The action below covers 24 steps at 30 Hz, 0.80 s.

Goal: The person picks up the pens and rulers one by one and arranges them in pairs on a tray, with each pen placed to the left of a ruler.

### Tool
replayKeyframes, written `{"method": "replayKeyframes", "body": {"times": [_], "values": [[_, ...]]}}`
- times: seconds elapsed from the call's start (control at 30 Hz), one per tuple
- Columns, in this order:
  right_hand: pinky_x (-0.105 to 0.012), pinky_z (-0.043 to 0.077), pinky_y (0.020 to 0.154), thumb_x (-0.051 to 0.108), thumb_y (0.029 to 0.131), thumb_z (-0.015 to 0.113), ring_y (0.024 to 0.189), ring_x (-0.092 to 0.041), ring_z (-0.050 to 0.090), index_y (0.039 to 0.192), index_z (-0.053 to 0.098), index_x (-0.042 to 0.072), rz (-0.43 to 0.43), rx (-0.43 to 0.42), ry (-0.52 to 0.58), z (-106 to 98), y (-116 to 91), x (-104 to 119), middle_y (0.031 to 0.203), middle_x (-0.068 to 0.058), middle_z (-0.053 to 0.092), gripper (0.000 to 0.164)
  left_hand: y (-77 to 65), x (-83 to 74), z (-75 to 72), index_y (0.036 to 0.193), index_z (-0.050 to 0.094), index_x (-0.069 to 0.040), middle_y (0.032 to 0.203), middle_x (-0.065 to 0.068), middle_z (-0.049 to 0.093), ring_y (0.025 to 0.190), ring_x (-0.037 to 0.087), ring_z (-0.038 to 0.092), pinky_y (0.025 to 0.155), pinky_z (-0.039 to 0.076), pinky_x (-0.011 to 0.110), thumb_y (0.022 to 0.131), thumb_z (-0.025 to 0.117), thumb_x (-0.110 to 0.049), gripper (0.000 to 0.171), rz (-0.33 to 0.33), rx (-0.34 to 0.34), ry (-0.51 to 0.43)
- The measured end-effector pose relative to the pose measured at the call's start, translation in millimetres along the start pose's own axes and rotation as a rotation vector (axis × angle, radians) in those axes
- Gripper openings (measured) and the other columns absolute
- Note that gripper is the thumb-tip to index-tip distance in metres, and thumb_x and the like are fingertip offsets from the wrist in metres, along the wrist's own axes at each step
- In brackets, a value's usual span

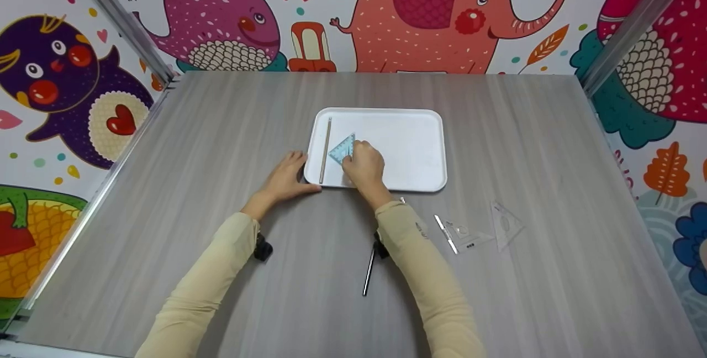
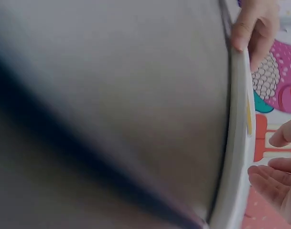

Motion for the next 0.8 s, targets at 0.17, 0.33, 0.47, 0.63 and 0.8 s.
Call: {"method": "replayKeyframes", "body": {"times": [0.17, 0.33, 0.47, 0.63, 0.8], "values": [[-0.043, 0.051, 0.065, 0.01, 0.074, 0.061, 0.077, -0.032, 0.064, 0.1, 0.066, -0.004, -0.077, -0.033, -0.023, -12, -5, 10, 0.088, -0.018, 0.067, 0.031, 1.0, -1.7, -1.5, 0.132, 0.043, 0.001, 0.133, 0.022, 0.043, 0.127, 0.033, 0.033, 0.107, 0.024, 0.038, 0.067, 0.072, -0.053, 0.089, 0.019, -0.023, 0.013], [-0.041, 0.052, 0.064, 0.013, 0.076, 0.062, 0.079, -0.031, 0.064, 0.107, 0.063, -0.003, -0.113, 0.017, -0.031, -12, -10, 11, 0.096, -0.019, 0.066, 0.034, 0.5, -3.5, -2.4, 0.129, 0.046, 0.001, 0.129, 0.021, 0.047, 0.124, 0.033, 0.036, 0.105, 0.027, 0.039, 0.066, 0.073, -0.052, 0.087, 0.036, -0.038, 0.007], [-0.043, 0.051, 0.068, 0.016, 0.077, 0.063, 0.085, -0.032, 0.063, 0.111, 0.061, -0.002, -0.158, 0.052, -0.052, -10, -16, 15, 0.104, -0.02, 0.063, 0.038, 0.1, -2.1, -1.2, 0.13, 0.045, 0.001, 0.131, 0.022, 0.044, 0.126, 0.034, 0.034, 0.106, 0.026, 0.039, 0.066, 0.072, -0.053, 0.088, 0.023, -0.027, 0.007], [-0.044, 0.051, 0.072, 0.016, 0.077, 0.064, 0.094, -0.034, 0.06, 0.112, 0.06, -0.002, -0.239, 0.058, -0.082, -12, -23, 25, 0.108, -0.02, 0.062, 0.039, -0.5, -0.1, 0.4, 0.133, 0.042, 0.001, 0.136, 0.022, 0.04, 0.13, 0.034, 0.03, 0.108, 0.024, 0.04, 0.068, 0.072, -0.053, 0.09, -0.005, -0.006, 0.001], [-0.047, 0.049, 0.079, 0.026, 0.078, 0.066, 0.105, -0.036, 0.054, 0.117, 0.057, -0.002, -0.306, 0.077, -0.146, -13, -31, 32, 0.118, -0.022, 0.055, 0.049, -0.9, -0.8, 0.7, 0.134, 0.04, 0.002, 0.136, 0.022, 0.039, 0.13, 0.034, 0.029, 0.108, 0.023, 0.04, 0.068, 0.072, -0.052, 0.091, -0.008, -0.003, 0.0]]}}
Point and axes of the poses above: each hand's wrist, its own y-axis towards the middle knuckle, its own z-axis out of the palm, x = y × z, the point moved 9 cm from there along y, towards the middle knuckle
